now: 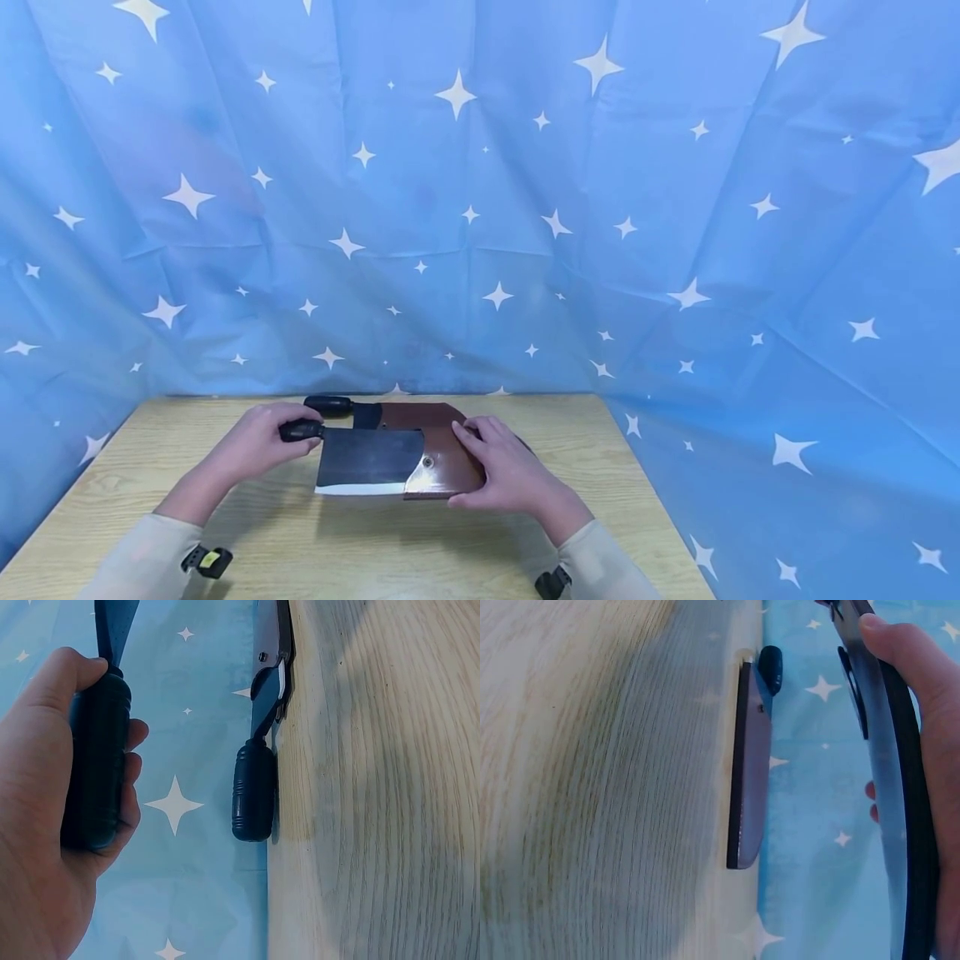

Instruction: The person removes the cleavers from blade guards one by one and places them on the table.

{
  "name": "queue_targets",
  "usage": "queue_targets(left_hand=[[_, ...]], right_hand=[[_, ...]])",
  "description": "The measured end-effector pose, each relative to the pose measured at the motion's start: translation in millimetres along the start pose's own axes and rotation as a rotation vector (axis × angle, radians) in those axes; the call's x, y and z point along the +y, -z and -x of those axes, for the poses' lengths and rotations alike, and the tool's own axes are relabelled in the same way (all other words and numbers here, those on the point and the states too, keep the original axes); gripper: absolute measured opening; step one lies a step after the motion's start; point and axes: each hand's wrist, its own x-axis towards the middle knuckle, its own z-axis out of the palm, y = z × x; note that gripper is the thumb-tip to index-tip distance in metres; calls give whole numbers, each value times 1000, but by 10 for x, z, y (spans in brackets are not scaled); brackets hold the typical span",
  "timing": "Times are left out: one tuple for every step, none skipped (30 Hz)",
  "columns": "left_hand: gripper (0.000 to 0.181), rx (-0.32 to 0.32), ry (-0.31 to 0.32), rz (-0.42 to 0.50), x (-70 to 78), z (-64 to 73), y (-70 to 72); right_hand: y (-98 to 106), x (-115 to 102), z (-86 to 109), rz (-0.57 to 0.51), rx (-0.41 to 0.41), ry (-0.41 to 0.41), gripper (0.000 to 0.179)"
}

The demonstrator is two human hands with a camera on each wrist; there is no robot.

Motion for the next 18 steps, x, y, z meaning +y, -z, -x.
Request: queue_targets(left_hand=[[30,0,1,1,-5,1,1],[30,-1,2,3,-9,3,2],[30,-2,3,6,-12,3,2],[30,-3,2,10,-16,3,3],[30,-3,1,12,-20,4,3],[29,-4,0,16,-23,4,3],[29,-3,-3,16,-26,4,2],[29,-2,-7,16,-29,4,0],[29,-1,-11,16,-32,5,-1],[29,0,-15,16,-36,5,-2],[29,2,-18,13,-39,6,-4],[29,4,-21,10,-43,8,-6],[29,6,-25,6,-47,9,-8],[29,9,-28,3,-53,11,-10],[29,12,-32,0,-58,12,-12],[29,15,-35,-3,-60,12,-13],[29,17,-37,-6,-64,12,-13],[29,19,-38,-10,-67,12,-12]], right_hand=[[-2,7,1,1,-2,-2,117],[-4,11,3,2,-5,-5,117],[-6,15,3,5,-5,-4,117],[-3,17,4,6,-6,-1,117],[1,16,4,6,-5,3,116],[5,14,6,6,-3,8,117],[10,12,7,7,-2,12,116],[15,9,7,4,1,16,116],[21,5,8,0,2,19,116],[23,4,9,3,3,21,116],[25,3,9,1,2,21,116],[25,4,8,3,0,20,116],[26,4,8,5,-3,19,116],[23,8,9,6,-4,18,116],[21,12,10,7,-9,14,116],[19,16,12,8,-11,11,116],[20,17,13,5,-15,6,116],[17,21,16,7,-16,5,116]])
